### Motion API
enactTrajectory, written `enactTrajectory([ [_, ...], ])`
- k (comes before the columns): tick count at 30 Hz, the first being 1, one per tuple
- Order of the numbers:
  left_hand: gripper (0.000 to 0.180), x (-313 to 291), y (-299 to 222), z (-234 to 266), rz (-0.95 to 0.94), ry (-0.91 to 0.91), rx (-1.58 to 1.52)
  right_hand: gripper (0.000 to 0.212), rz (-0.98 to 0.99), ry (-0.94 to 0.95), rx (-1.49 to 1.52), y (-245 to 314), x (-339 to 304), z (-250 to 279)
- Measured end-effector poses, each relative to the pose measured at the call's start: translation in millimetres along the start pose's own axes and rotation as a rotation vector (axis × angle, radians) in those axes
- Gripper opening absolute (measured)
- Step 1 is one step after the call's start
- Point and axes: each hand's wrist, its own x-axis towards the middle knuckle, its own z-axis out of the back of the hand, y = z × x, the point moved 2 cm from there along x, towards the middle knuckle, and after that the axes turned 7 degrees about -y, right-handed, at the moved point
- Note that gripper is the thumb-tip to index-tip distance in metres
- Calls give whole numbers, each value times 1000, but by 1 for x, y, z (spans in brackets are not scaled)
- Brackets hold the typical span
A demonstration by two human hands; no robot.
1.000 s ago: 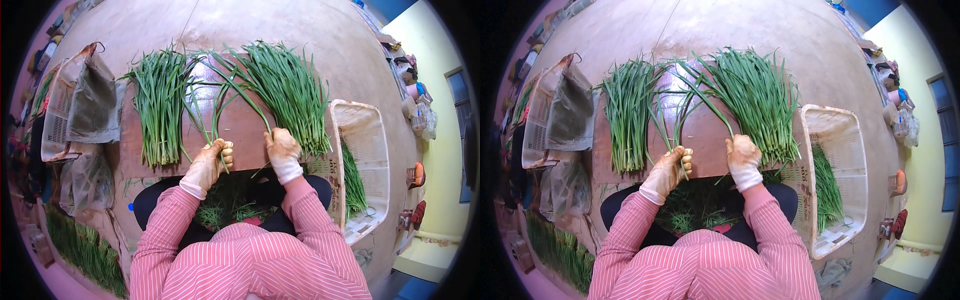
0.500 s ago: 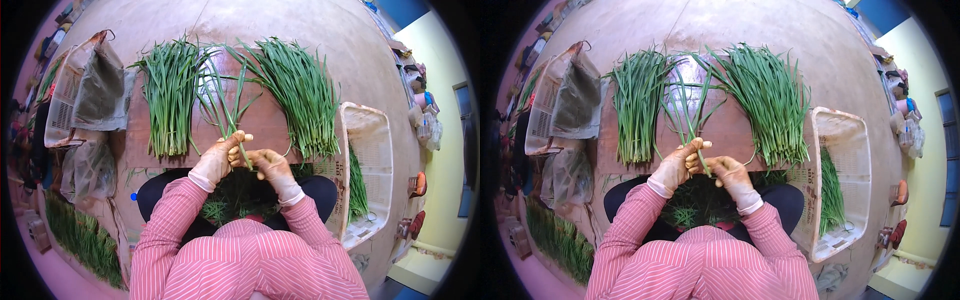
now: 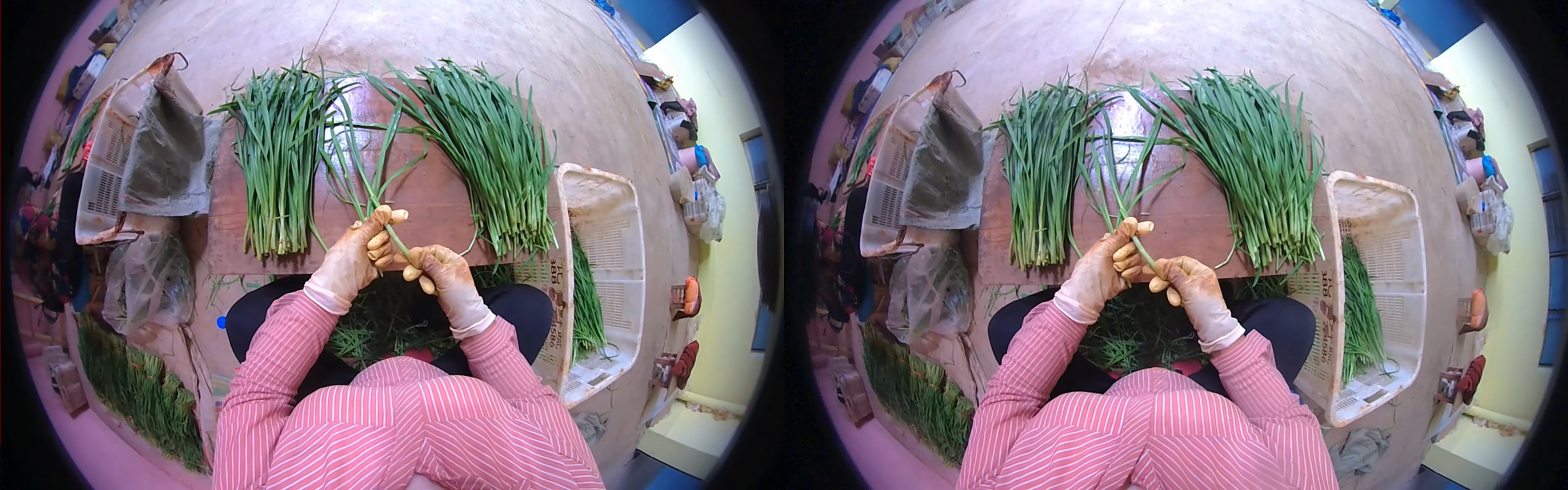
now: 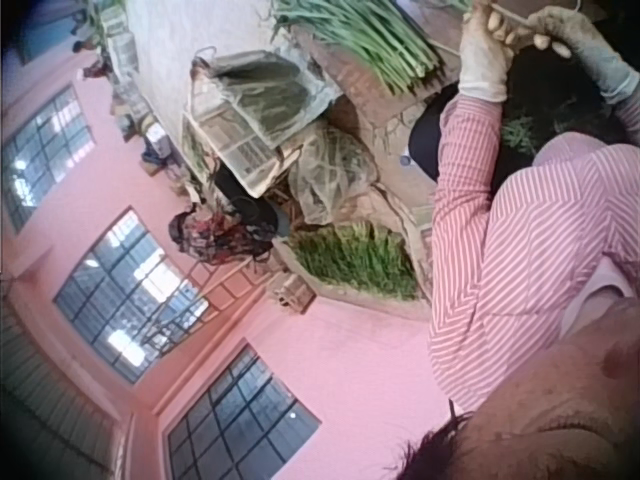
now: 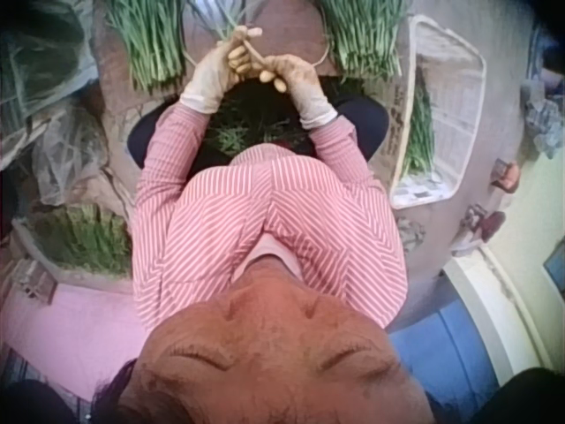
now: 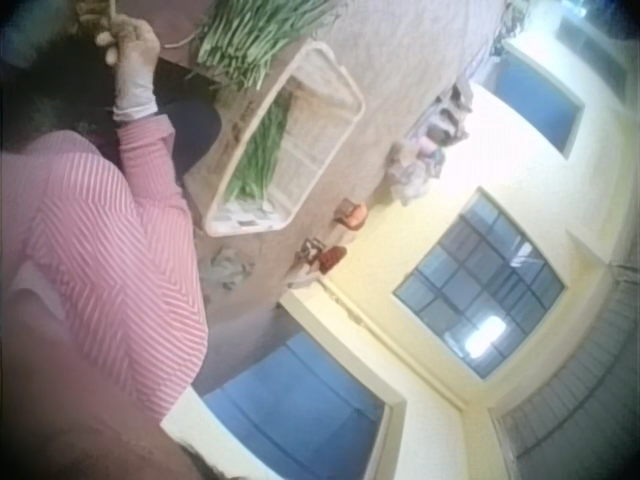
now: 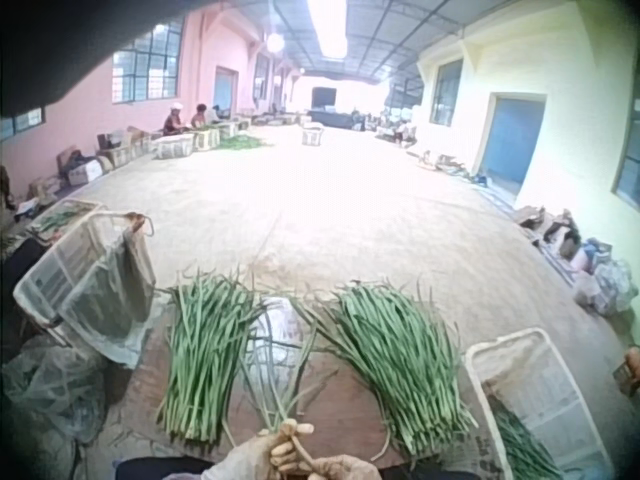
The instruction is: The person sorts chives by hand, picking through bunches to remove individual stalks before gathering them into bundles and placing them into a plastic crate.
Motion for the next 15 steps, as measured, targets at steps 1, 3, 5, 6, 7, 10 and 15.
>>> enactTrajectory([
  [1,38,0,1,-1,-19,43,-12,25,2,9,56,-2,0,0],
  [3,38,-1,0,-1,-24,84,-33,26,4,19,112,-5,1,1],
  [5,37,-1,0,-1,-31,125,-53,24,-65,40,162,-9,4,2],
  [6,36,-2,0,-2,-27,167,-66,24,-63,40,163,-11,6,5],
  [7,35,-3,0,-2,-23,209,-78,24,-39,-21,56,-14,9,10],
  [10,35,-5,-6,-4,-55,255,-77,25,-53,-113,-39,-6,10,19],
  [15,39,-4,-7,-2,-70,289,31,34,-125,20,-79,14,2,13],
])
